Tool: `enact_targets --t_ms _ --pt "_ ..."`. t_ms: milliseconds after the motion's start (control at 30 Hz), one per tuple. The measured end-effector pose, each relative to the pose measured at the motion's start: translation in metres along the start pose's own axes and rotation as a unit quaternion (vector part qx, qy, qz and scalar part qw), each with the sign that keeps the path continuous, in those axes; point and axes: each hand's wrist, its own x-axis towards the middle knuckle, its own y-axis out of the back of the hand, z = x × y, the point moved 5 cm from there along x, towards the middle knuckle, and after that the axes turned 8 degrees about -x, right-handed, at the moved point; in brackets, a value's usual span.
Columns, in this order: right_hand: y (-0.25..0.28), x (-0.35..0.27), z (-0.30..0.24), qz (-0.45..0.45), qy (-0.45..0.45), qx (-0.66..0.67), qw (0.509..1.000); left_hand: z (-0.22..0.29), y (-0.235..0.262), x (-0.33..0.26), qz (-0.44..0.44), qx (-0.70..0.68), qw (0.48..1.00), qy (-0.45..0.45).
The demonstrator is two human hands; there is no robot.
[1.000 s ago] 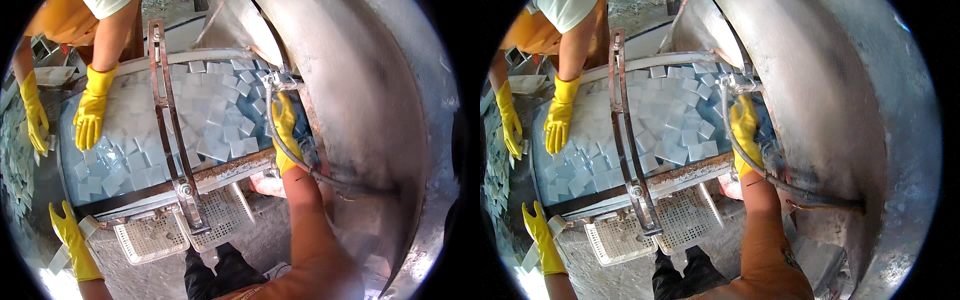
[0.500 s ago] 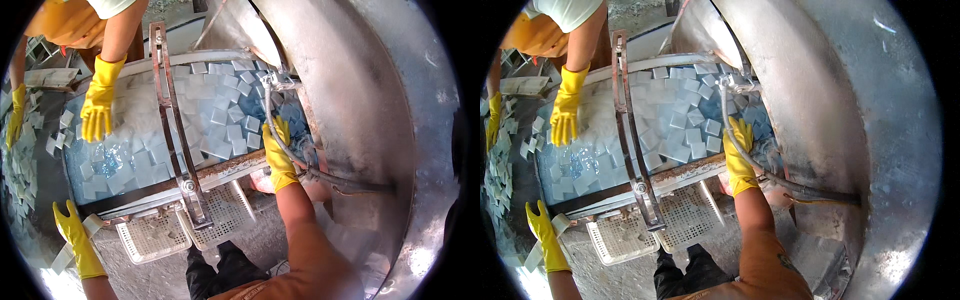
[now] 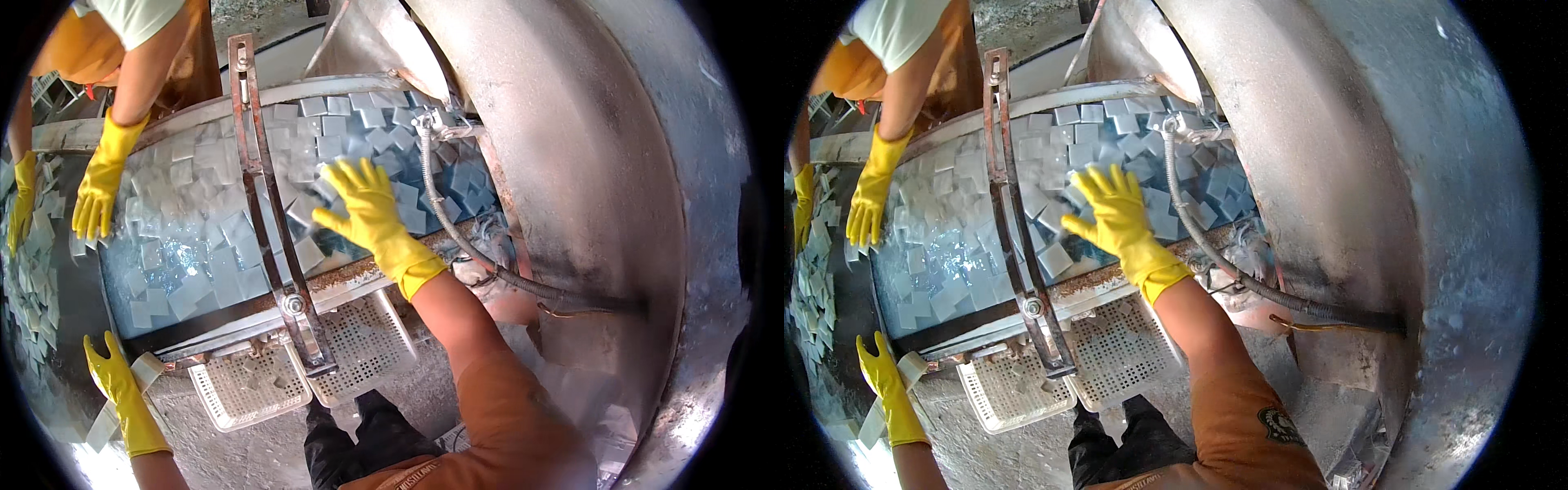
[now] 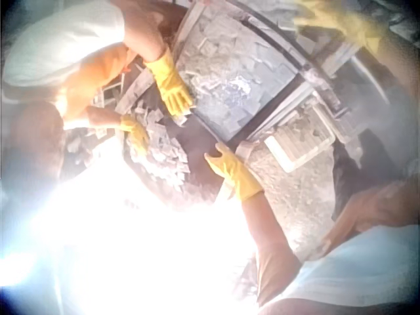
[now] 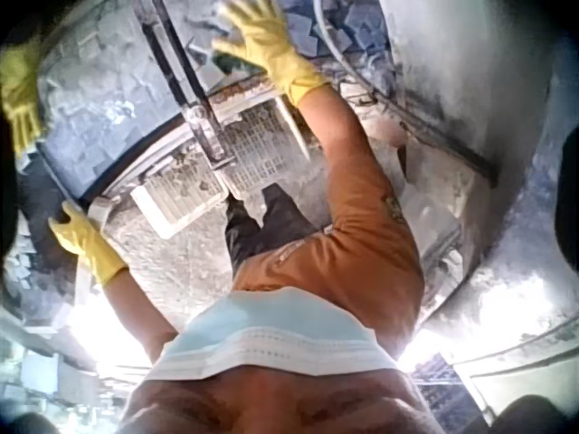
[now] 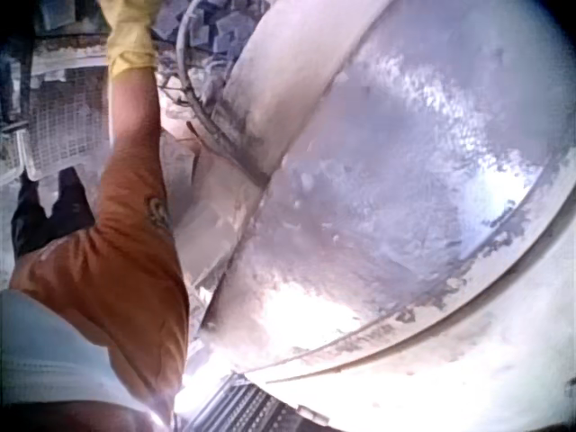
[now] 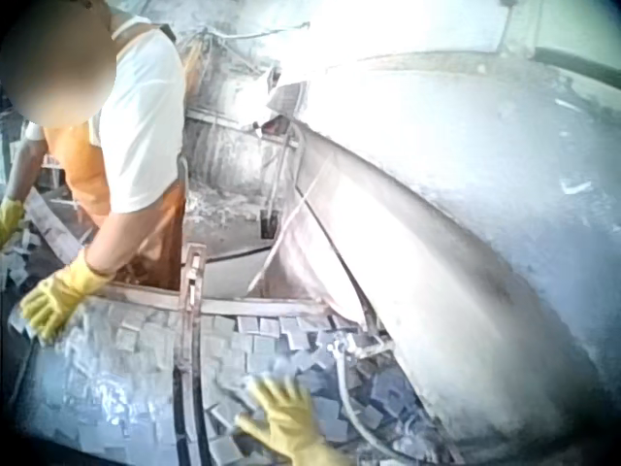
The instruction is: The person uses both hands to arrange small white cubes on a metal tray, then transfers them into a white plastic crate. The person repeats this process, moving cubes from the tray to the crate.
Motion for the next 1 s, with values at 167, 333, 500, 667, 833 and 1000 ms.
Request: enact_targets --t_ms 167,333,500,667,833,1000 --pt "0.007 -0.029 0.041 0.012 -0.073 -0.046 0.996 -0.004 -0.004 0.002 -0.003 0.001 1.0 -0.007" --pt "0.01 -0.08 0.057 0.054 -0.087 -0.082 0.991 0.007 -0.006 -0.002 0.0 -0.007 1.0 -0.012" --pt "0.019 -0.127 0.027 0.105 -0.138 -0.082 0.982 0.011 -0.003 -0.006 0.012 -0.012 1.0 -0.024" --pt "0.041 -0.146 -0.029 0.247 -0.198 0.091 0.944 0.012 -0.002 -0.009 0.009 -0.02 0.999 -0.025" --pt "-0.065 -0.203 0.02 0.388 -0.584 0.381 0.602 0.014 0.002 -0.007 0.012 -0.02 0.999 -0.042" --pt "-0.127 -0.175 0.028 0.596 -0.568 0.457 0.336 0.021 0.001 -0.01 0.003 -0.071 0.994 -0.087"
